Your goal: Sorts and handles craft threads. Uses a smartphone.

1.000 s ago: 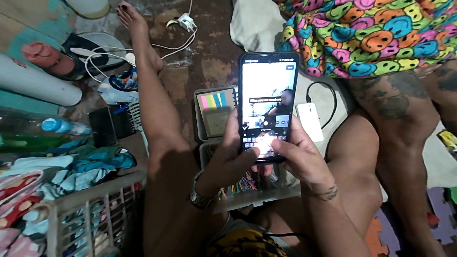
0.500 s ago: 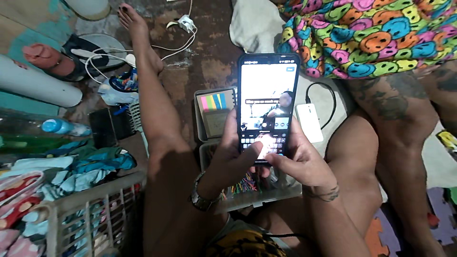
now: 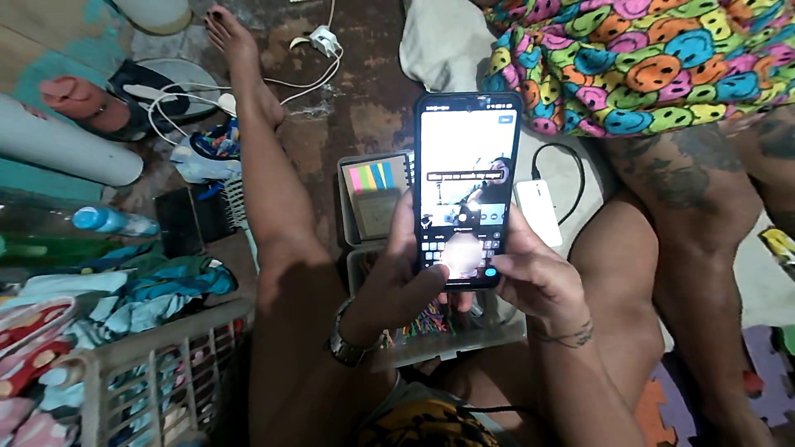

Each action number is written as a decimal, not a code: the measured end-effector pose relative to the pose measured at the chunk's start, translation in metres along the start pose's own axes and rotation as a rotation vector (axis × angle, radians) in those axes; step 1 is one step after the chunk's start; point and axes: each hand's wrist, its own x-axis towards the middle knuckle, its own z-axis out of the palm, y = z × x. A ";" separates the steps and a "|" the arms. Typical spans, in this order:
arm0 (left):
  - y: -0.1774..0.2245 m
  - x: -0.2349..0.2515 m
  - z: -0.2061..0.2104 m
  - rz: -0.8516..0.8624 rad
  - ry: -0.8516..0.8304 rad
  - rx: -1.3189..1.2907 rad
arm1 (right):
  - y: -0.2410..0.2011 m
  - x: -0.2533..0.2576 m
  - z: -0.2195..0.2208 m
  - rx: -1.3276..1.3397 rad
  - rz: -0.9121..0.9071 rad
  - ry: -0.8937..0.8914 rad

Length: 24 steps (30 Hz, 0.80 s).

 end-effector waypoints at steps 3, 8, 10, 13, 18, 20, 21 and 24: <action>-0.001 0.000 -0.001 0.013 -0.021 -0.023 | 0.000 0.000 0.000 0.001 -0.003 0.008; -0.003 0.002 -0.004 0.006 -0.064 -0.051 | 0.000 0.004 0.006 -0.079 -0.005 0.099; -0.004 0.002 -0.004 0.014 -0.078 -0.040 | 0.000 0.004 0.006 -0.084 -0.001 0.121; -0.002 0.002 -0.002 0.011 -0.064 -0.051 | 0.000 0.001 0.000 -0.036 -0.004 0.041; -0.003 0.003 -0.004 0.036 -0.067 -0.097 | -0.002 -0.001 -0.002 -0.022 -0.001 -0.012; -0.002 0.002 -0.005 0.028 -0.082 -0.081 | -0.001 -0.001 -0.002 -0.017 -0.009 -0.022; -0.002 0.001 -0.005 0.028 -0.091 -0.057 | -0.001 -0.002 -0.002 -0.016 -0.016 -0.025; 0.002 0.000 -0.005 0.030 -0.124 0.050 | -0.001 -0.002 0.000 -0.039 -0.022 -0.019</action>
